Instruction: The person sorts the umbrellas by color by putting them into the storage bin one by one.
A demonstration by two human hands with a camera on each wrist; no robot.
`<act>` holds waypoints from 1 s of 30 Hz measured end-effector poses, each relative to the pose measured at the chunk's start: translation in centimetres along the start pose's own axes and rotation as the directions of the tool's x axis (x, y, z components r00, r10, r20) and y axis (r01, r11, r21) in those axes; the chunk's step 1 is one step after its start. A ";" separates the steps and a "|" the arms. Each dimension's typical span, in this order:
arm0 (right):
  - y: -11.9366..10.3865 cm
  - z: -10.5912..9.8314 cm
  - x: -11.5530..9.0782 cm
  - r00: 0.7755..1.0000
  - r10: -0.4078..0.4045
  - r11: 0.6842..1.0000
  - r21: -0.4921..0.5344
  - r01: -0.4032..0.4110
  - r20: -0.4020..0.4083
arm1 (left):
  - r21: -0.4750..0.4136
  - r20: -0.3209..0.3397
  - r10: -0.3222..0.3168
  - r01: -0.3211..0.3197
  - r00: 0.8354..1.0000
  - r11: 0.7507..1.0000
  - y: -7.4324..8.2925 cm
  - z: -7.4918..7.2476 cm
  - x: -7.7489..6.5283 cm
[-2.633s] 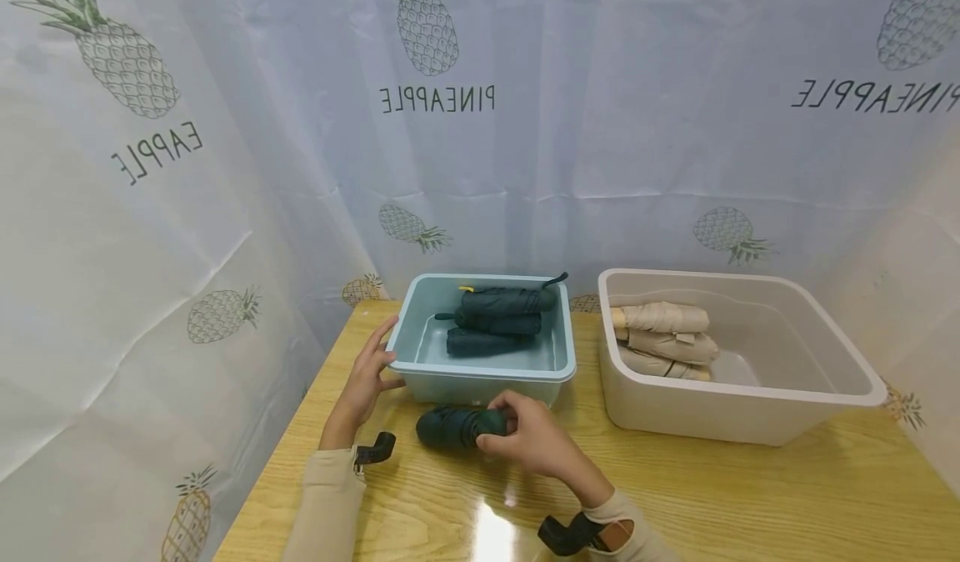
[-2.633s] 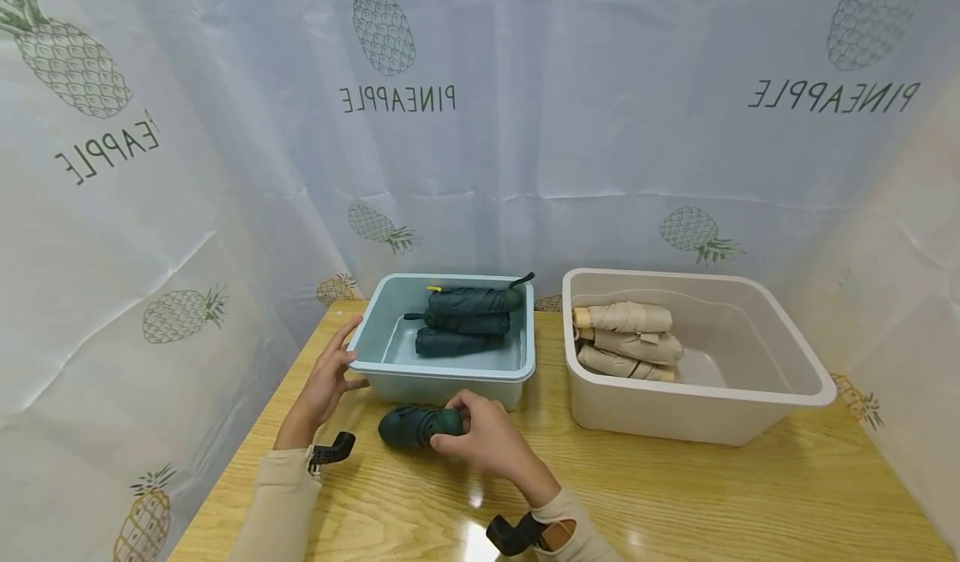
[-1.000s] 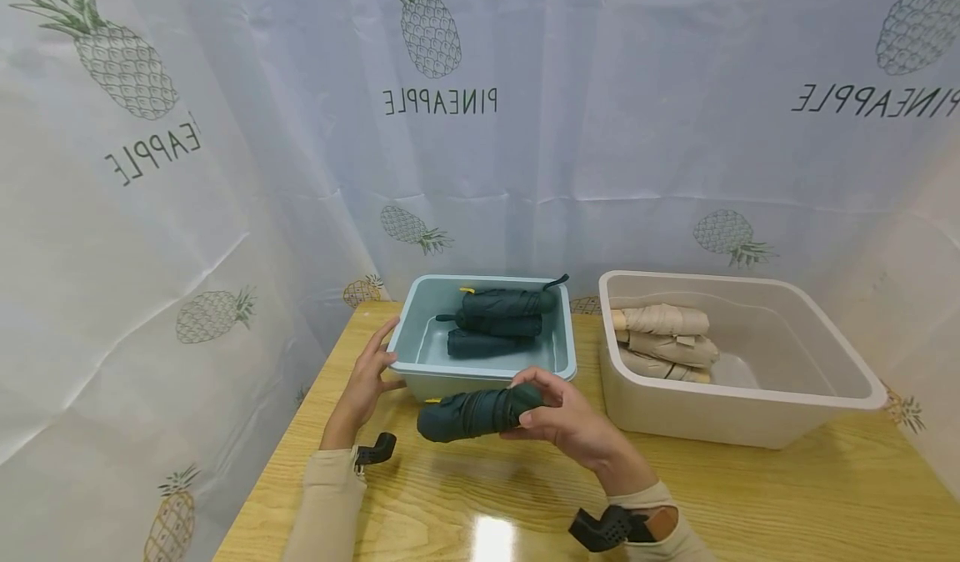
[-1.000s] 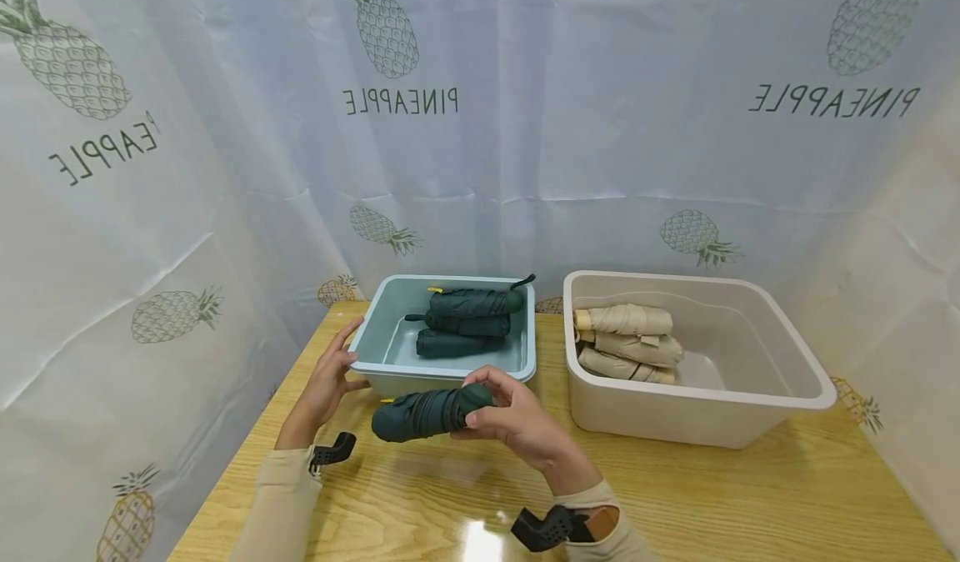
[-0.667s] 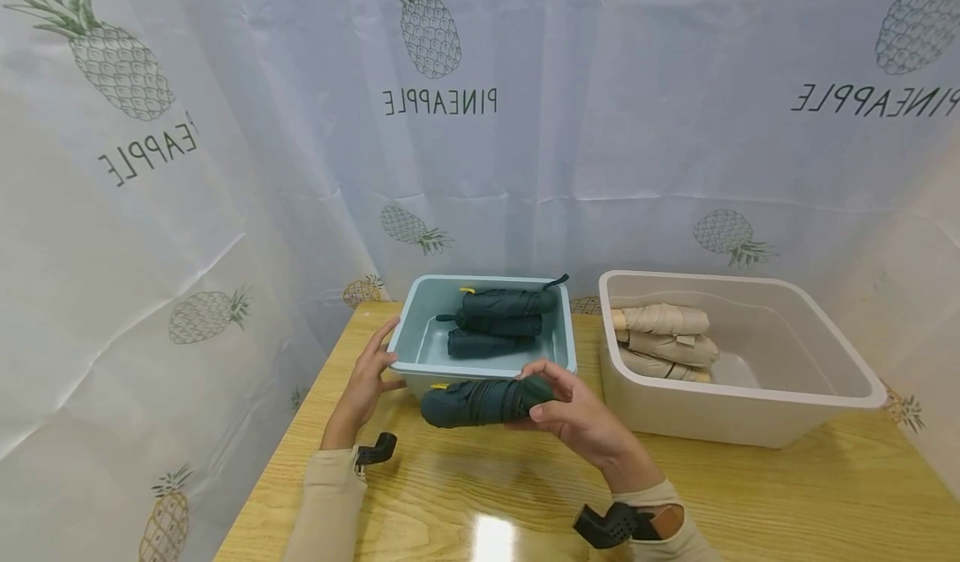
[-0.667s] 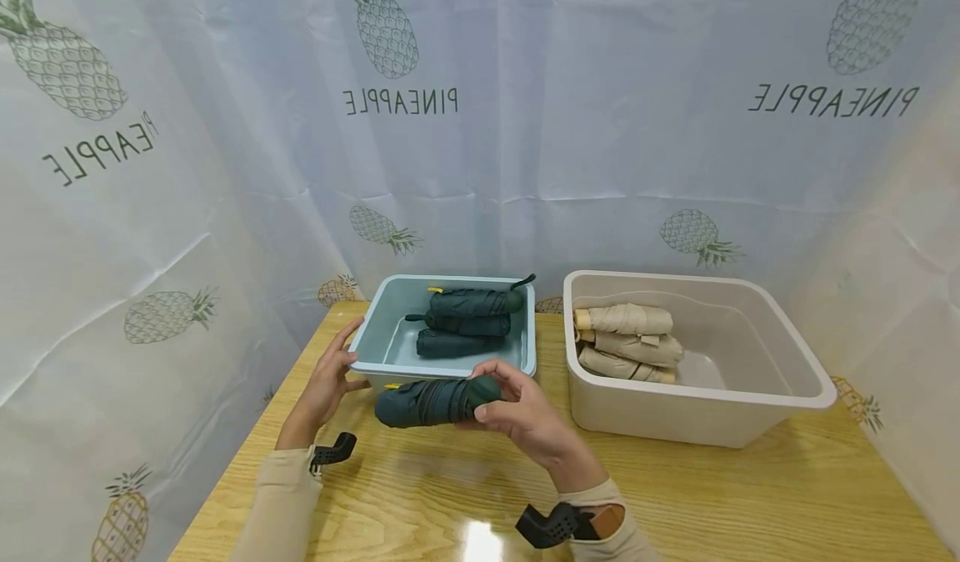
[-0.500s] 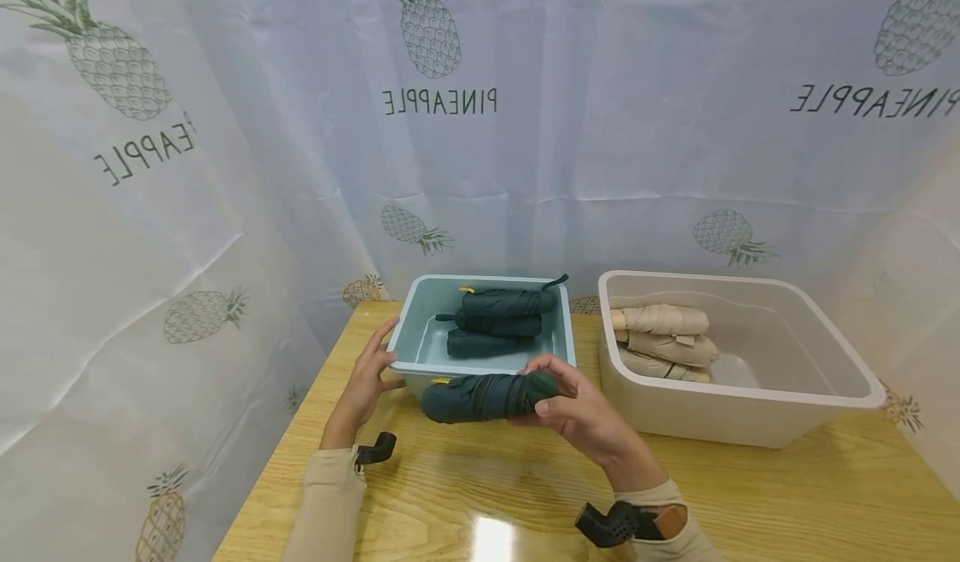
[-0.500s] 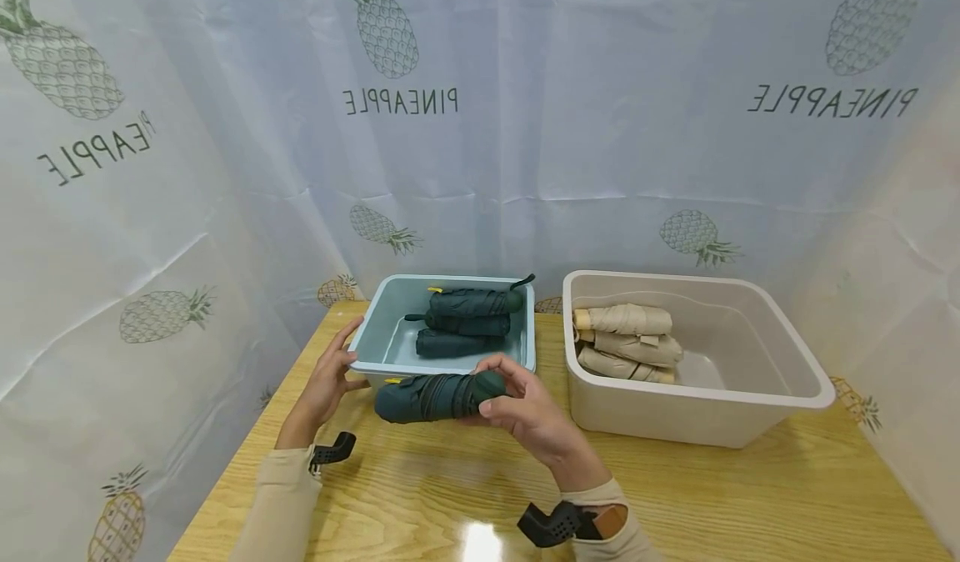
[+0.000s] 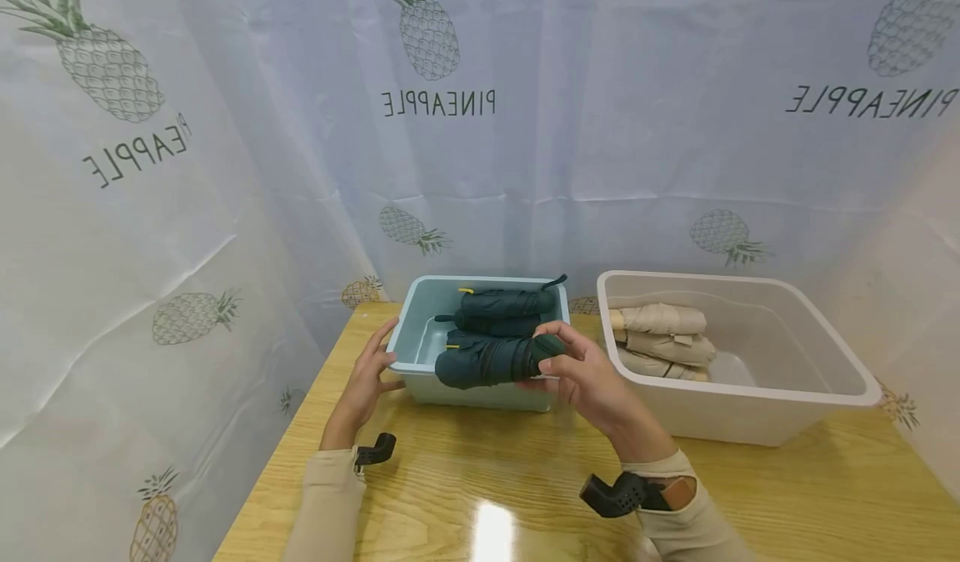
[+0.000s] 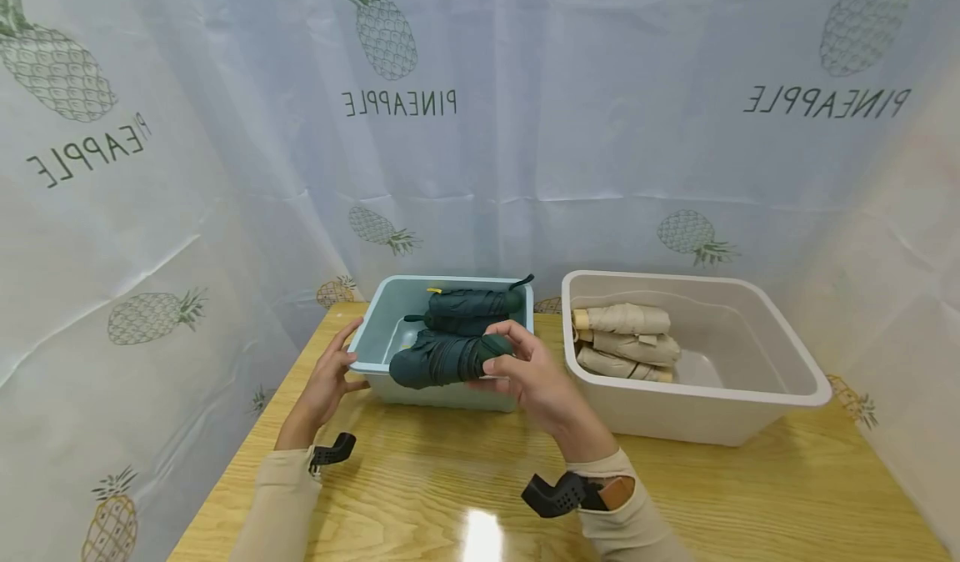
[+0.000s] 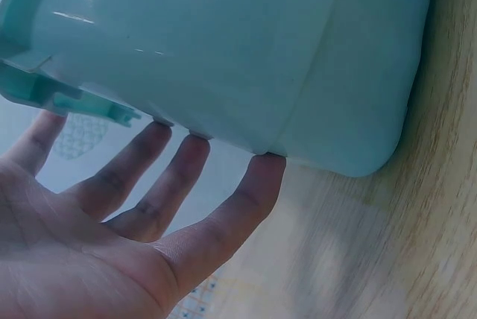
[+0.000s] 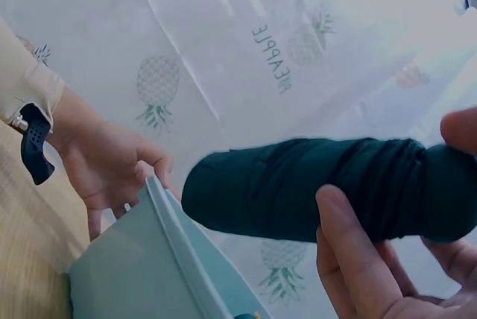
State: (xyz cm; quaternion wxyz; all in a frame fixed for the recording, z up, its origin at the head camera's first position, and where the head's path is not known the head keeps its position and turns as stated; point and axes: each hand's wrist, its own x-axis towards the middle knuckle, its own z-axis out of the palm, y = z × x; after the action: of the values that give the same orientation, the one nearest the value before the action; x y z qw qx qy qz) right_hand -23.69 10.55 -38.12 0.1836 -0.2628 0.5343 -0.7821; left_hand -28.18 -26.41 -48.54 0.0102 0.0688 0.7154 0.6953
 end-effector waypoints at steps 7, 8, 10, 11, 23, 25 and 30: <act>-1.6 0.2 2.2 0.981 0.092 0.996 0.023 -0.090 -0.170 | 0.008 0.005 0.003 -0.003 1.000 1.000 -0.1 0.0 0.3; -1.7 0.1 2.5 0.976 0.109 0.994 0.036 -0.104 -0.187 | 0.009 0.006 0.004 -0.004 1.000 1.000 0.0 0.0 0.3; -1.7 0.0 3.2 0.965 0.145 0.989 0.049 -0.137 -0.218 | 0.010 0.006 0.004 -0.004 1.000 1.000 0.0 -0.1 0.3; -1.7 -0.1 3.6 0.959 0.161 0.987 0.049 -0.154 -0.234 | 0.009 0.006 0.003 -0.004 1.000 1.000 0.0 -0.1 0.3; -0.2 -1.3 8.1 0.911 0.331 0.928 -0.092 -0.361 -0.245 | 0.003 0.004 -0.008 0.008 1.000 1.000 0.0 0.1 0.3; 0.0 -1.3 8.9 0.904 0.359 0.908 -0.136 -0.396 -0.233 | 0.001 0.000 -0.009 0.009 1.000 1.000 0.0 0.1 0.3; 0.5 -1.2 10.6 0.885 0.405 0.858 -0.239 -0.455 -0.230 | 0.004 -0.001 -0.006 0.006 1.000 1.000 -0.1 0.0 0.1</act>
State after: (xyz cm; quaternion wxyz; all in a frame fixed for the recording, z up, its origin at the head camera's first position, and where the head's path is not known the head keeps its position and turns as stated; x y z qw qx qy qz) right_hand -32.83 5.23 -36.65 0.2675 -0.0920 0.7005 -0.6552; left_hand -28.34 -26.44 -48.59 0.0118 0.0663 0.7170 0.6938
